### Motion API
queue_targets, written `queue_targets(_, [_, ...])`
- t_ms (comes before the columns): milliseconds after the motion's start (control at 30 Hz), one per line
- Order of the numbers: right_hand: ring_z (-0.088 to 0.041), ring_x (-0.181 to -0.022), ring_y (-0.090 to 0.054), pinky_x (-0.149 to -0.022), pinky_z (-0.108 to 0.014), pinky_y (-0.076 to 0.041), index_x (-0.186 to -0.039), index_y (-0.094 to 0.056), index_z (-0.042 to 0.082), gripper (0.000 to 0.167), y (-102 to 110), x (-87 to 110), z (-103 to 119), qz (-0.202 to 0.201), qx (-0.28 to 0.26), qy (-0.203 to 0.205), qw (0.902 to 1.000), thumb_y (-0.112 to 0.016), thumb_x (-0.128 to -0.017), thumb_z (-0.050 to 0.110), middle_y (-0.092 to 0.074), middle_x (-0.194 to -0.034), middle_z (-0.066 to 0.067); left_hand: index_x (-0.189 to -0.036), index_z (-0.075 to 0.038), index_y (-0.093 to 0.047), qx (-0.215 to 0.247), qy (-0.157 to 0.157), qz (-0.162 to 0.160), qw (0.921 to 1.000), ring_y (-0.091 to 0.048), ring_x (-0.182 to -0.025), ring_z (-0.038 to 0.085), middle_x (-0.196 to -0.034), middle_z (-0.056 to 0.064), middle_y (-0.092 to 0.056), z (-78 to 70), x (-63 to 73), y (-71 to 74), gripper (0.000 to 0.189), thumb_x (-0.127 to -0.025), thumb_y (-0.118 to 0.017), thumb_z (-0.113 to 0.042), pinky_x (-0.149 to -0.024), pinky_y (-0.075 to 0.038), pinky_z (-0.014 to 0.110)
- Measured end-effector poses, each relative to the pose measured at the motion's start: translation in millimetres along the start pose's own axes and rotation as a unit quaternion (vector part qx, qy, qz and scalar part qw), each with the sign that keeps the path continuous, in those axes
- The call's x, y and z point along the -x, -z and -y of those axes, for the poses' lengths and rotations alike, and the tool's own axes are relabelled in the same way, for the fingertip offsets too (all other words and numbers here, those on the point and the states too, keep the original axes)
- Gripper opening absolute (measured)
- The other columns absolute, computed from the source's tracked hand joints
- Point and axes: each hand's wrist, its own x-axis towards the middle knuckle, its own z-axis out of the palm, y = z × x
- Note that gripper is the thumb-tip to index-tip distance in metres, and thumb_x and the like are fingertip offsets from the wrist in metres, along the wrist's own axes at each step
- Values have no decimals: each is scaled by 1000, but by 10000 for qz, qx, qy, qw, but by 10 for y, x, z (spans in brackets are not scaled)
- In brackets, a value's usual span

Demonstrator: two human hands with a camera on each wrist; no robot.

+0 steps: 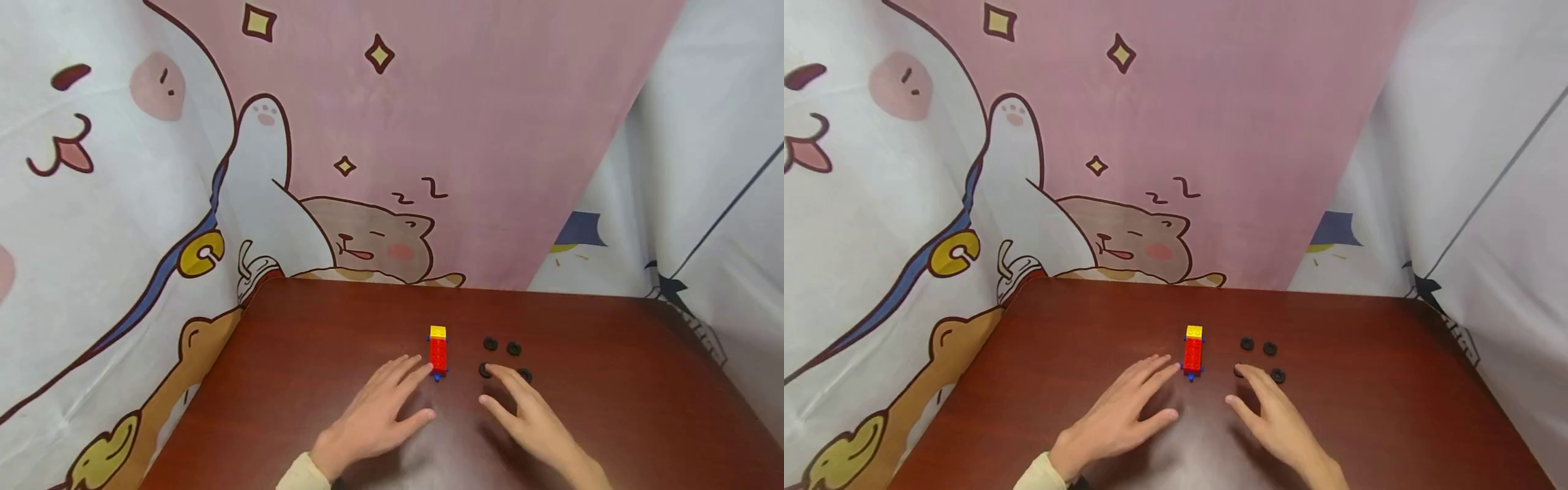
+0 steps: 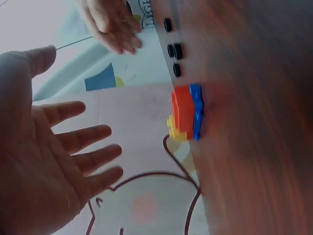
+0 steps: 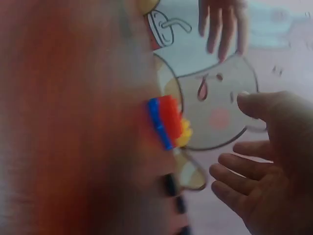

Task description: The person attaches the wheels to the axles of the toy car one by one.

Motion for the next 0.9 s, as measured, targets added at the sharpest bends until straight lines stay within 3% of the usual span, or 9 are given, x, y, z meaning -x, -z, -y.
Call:
queue_targets(133, [-30, -93, -66, -79, -44, -56, -141, -51, 6, 56, -66, 28, -109, -192, -533, -626, 9964, -66, -95, 34, -57, -139, -14, -153, -29, -38, 485, 189, -29, 9986, -43, -143, 21, -156, -2, -42, -49, -38, -16, 64, -98, -42, -62, -111, -42, 51])
queue_targets(167, [-32, -96, -66, -81, -45, -56, -140, -51, 6, 55, -81, 31, -127, -250, -612, -743, 9950, -67, -95, 34, -58, -137, -14, -152, -27, -39, 620, 282, -69, 9977, -45, -141, 20, -155, -2, -44, -58, -46, -20, 64, -99, -42, -62, -110, -43, 50])
queue_targets(233, [-34, -118, -60, -93, -51, -52, -138, -53, 6, 53, -111, 33, -146, -346, -792, -914, 9921, -67, -95, 32, -61, -135, -13, -150, -26, -43, 1080, 527, -200, 9925, -49, -138, 18, -151, -3, -49, -70, -71, -34, 61, -99, -44, -59, -108, -45, 48])
queue_targets(267, [-33, -119, -60, -94, -50, -51, -137, -53, 6, 52, -124, 31, -155, -350, -925, -1026, 9898, -67, -95, 33, -61, -134, -12, -148, -24, -46, 1402, 656, -256, 9876, -53, -134, 17, -148, -2, -53, -75, -87, -43, 59, -100, -45, -57, -106, -47, 47])
queue_targets(400, [-30, -122, -59, -100, -46, -49, -135, -54, 7, 49, -172, 13, -171, -255, -1293, -1433, 9809, -66, -95, 32, -62, -134, -11, -140, -19, -53, 2859, 1045, -365, 9519, -64, -118, 16, -131, 1, -65, -90, -176, -95, 49, -100, -52, -47, -99, -52, 38])
queue_targets(467, [-31, -123, -59, -101, -45, -49, -135, -54, 7, 49, -202, 1, -181, -261, -1337, -1635, 9771, -66, -95, 32, -61, -134, -12, -135, -15, -57, 3347, 1234, -410, 9333, -68, -108, 18, -124, 4, -68, -71, -237, -141, 45, -100, -55, -43, -91, -56, 33])
queue_targets(667, [-34, -122, -59, -101, -46, -48, -136, -52, 1, 53, -334, -73, -194, -588, -1211, -1863, 9732, -66, -96, 31, -60, -134, -19, -122, -4, -62, 4129, 2298, -822, 8775, -68, -98, 30, -112, 11, -70, 94, -443, -360, 37, -98, -61, -32, -74, -57, 36])
queue_targets(733, [-34, -122, -57, -102, -47, -46, -137, -50, -2, 54, -380, -101, -196, -757, -1111, -1852, 9735, -67, -95, 28, -59, -133, -21, -120, -4, -63, 4081, 2537, -979, 8715, -68, -99, 28, -111, 10, -71, 146, -504, -452, 36, -97, -61, -32, -79, -56, 36])
queue_targets(900, [-32, -120, -57, -98, -43, -46, -137, -50, -4, 55, -469, -170, -206, -1164, -801, -1902, 9715, -71, -92, 20, -59, -129, -21, -117, -3, -63, 3768, 2821, -1197, 8742, -67, -95, 20, -105, 8, -71, 212, -636, -647, 37, -94, -64, -32, -81, -52, 33])
